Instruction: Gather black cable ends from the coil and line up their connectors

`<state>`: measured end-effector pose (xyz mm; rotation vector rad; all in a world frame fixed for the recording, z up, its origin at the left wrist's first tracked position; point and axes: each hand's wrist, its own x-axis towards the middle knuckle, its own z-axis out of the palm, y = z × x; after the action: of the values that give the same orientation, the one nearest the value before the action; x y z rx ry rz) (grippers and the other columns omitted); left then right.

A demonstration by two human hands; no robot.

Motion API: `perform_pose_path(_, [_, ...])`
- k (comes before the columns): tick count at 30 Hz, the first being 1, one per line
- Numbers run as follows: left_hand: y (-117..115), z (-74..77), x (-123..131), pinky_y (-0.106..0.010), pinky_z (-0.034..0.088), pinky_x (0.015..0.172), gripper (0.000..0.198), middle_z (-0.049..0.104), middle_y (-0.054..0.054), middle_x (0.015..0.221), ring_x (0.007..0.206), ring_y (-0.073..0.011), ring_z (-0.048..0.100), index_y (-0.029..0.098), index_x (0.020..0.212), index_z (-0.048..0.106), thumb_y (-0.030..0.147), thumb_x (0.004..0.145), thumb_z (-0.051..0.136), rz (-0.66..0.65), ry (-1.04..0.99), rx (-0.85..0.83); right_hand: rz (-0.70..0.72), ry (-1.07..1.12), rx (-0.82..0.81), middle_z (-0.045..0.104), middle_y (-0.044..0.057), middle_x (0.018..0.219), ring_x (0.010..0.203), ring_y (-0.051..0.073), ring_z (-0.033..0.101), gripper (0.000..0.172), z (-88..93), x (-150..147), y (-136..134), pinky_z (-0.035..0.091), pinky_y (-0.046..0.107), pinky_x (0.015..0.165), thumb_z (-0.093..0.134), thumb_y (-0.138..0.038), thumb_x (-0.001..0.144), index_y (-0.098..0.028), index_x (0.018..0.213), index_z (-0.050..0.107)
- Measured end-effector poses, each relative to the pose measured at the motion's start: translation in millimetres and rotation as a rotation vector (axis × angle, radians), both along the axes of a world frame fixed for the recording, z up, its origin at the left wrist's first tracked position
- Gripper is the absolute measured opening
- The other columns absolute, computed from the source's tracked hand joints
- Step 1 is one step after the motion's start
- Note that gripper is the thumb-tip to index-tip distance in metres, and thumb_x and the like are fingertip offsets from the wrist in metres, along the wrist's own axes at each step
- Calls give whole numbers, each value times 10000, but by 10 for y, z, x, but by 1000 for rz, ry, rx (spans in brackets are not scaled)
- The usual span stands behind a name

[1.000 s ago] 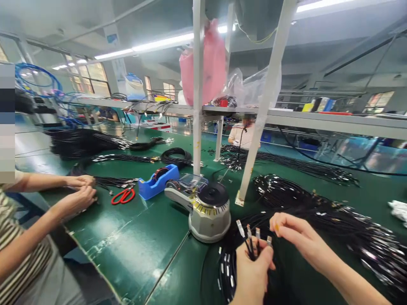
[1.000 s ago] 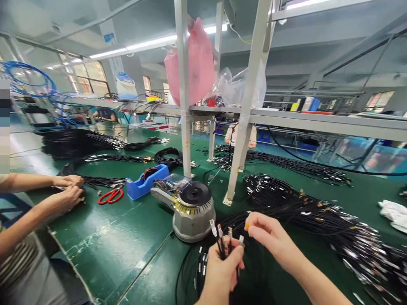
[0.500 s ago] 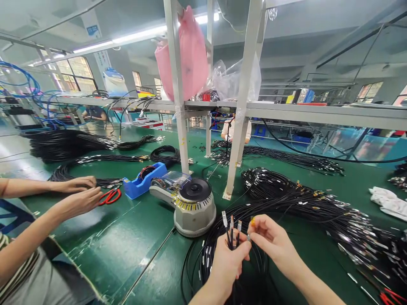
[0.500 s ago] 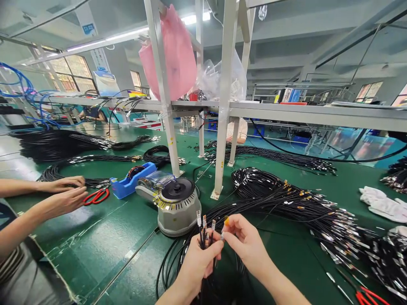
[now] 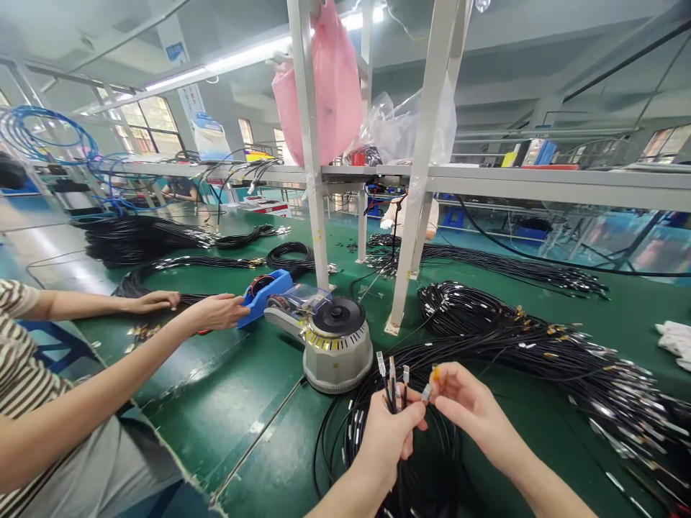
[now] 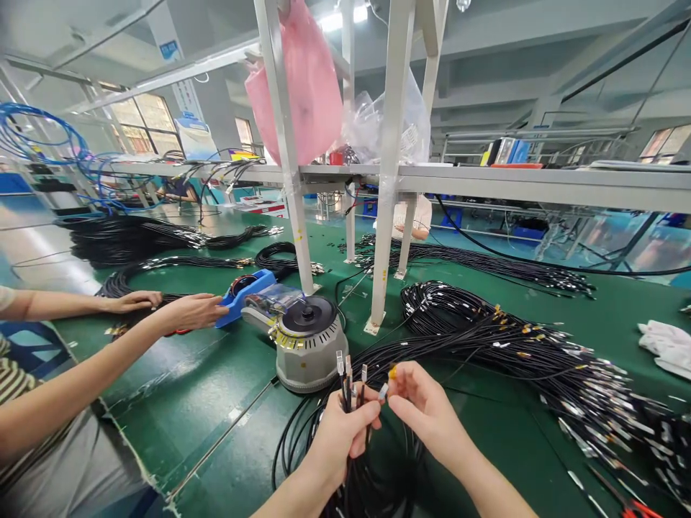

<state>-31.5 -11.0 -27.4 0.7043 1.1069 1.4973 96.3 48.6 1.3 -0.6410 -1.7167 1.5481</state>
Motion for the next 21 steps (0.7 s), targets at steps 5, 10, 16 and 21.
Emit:
perform_pose_path(5, [0, -13, 2, -169, 180, 287, 209, 561, 14, 464, 248, -11, 293, 105, 711, 554, 270, 620, 644, -21, -59, 37, 109, 299, -394, 522, 1, 793, 695, 157, 500, 285, -109, -150, -75, 408, 274, 588, 662, -210, 683, -228, 930, 520])
perform_pose_path(10, [-17, -9, 11, -169, 169, 289, 208, 564, 10, 470, 253, -12, 298, 109, 705, 544, 268, 620, 648, -45, -92, 59, 139, 411, -531, 488, -25, 742, 622, 118, 472, 264, -142, -199, -128, 391, 239, 549, 680, -141, 657, -215, 869, 541])
perform_pose_path(16, [-34, 12, 19, -170, 155, 292, 211, 558, 12, 453, 248, -9, 286, 120, 674, 529, 261, 594, 664, -57, -158, 69, 104, 427, -581, 498, -24, 762, 589, 108, 447, 279, -169, -229, -187, 382, 233, 562, 690, -138, 630, -241, 829, 525])
perform_pose_path(21, [-32, 10, 45, -165, 150, 294, 211, 567, 9, 452, 244, -5, 271, 130, 701, 506, 249, 600, 649, -78, -248, 83, 133, 405, -560, 500, -5, 775, 599, 121, 443, 279, -157, -219, -190, 380, 240, 557, 686, -192, 641, -234, 873, 538])
